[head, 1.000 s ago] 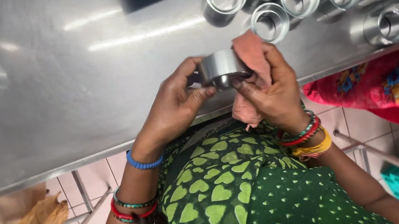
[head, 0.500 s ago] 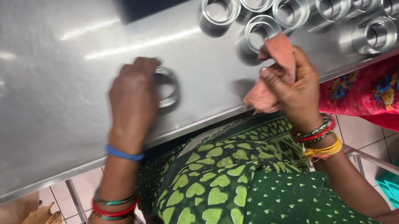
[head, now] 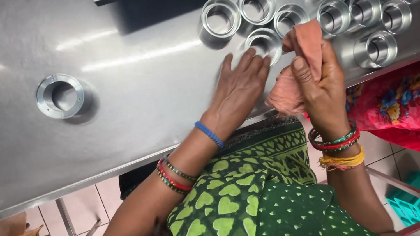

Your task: Inspecting metal cylinders using a dial gauge, marking them with a pen, and cleaning them with a cloth.

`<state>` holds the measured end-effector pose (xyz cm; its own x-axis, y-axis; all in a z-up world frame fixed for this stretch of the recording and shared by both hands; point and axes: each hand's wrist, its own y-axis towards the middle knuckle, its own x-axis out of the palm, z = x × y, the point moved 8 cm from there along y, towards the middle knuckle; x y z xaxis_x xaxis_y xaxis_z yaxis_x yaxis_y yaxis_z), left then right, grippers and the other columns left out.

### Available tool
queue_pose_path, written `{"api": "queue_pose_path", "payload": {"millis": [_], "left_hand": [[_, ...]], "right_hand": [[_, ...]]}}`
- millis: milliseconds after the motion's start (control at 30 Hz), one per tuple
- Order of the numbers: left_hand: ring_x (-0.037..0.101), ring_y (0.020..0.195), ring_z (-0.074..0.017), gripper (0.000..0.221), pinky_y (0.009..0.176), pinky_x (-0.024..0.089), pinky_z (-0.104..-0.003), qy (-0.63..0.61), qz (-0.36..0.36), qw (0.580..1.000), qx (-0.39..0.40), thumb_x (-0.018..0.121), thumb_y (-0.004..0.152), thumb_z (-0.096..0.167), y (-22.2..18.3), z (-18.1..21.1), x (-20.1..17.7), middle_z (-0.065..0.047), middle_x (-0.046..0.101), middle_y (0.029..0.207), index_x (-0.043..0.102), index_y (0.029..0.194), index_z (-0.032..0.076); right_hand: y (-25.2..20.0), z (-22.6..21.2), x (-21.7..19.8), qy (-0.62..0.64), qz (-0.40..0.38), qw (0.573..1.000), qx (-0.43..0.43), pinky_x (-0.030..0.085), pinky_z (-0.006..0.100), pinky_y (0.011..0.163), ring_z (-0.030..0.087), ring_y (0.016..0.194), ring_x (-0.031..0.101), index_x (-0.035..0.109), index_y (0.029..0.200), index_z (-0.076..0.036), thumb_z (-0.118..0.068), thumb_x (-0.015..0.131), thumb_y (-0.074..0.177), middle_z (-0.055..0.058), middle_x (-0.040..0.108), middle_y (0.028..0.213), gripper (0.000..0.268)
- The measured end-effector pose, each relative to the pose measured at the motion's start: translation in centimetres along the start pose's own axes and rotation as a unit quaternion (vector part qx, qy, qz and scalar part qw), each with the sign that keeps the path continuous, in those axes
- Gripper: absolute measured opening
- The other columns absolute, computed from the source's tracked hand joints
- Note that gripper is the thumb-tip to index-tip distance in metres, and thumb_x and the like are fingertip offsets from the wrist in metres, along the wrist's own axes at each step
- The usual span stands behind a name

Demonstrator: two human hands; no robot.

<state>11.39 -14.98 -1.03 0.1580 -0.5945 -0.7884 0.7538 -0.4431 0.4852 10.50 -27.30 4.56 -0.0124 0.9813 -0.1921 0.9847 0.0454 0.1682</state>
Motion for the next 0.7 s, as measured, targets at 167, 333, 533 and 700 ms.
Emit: {"api": "queue_pose_path", "payload": {"millis": [167,333,533,700], "left_hand": [[0.055,0.12,-0.0309,0.02,0.09,0.05,-0.048,-0.098,-0.233,0.957,-0.141,0.073,0.081,0.009,-3.3,-3.2,-3.1,-0.012,0.068,0.115,0.072,0.099,0.002],[0.067,0.091,-0.0187,0.026,0.082,0.052,-0.032,-0.415,-0.061,0.79,-0.447,0.082,0.083,0.024,-10.7,-7.9,-5.4,-0.003,0.076,0.093,0.076,0.104,0.009],[0.063,0.102,-0.0174,0.026,0.094,0.052,-0.036,-0.468,-0.043,0.835,-0.287,0.088,0.08,0.022,-11.1,-5.1,-7.4,-0.004,0.076,0.092,0.081,0.1,0.006],[0.063,0.111,-0.0163,0.031,0.1,0.051,-0.034,-0.505,-0.069,0.824,-0.248,0.085,0.08,0.025,-8.8,-4.5,-7.6,-0.003,0.075,0.103,0.077,0.103,0.007]], "right_hand": [[-0.7,2.5,-0.1,-0.06,0.003,0.997,0.056,0.053,0.032,0.094,0.017,0.106,0.063,0.053,0.136,0.002,-0.016,0.06,0.108,0.01,0.065,0.133,0.034],[-3.2,1.0,8.1,-0.362,-0.076,0.907,-0.203,0.053,0.043,0.106,0.039,0.128,0.061,0.054,0.135,0.0,0.008,0.064,0.088,0.021,0.06,0.136,0.049],[-2.6,2.2,12.0,-0.087,-0.181,0.973,-0.111,0.052,0.035,0.109,0.032,0.126,0.062,0.057,0.134,-0.006,0.0,0.066,0.09,0.02,0.063,0.133,0.046],[-3.2,7.9,10.8,0.151,-0.205,0.952,0.172,0.051,0.036,0.114,0.024,0.128,0.063,0.053,0.143,0.003,0.006,0.052,0.092,0.017,0.063,0.138,0.051]]}}
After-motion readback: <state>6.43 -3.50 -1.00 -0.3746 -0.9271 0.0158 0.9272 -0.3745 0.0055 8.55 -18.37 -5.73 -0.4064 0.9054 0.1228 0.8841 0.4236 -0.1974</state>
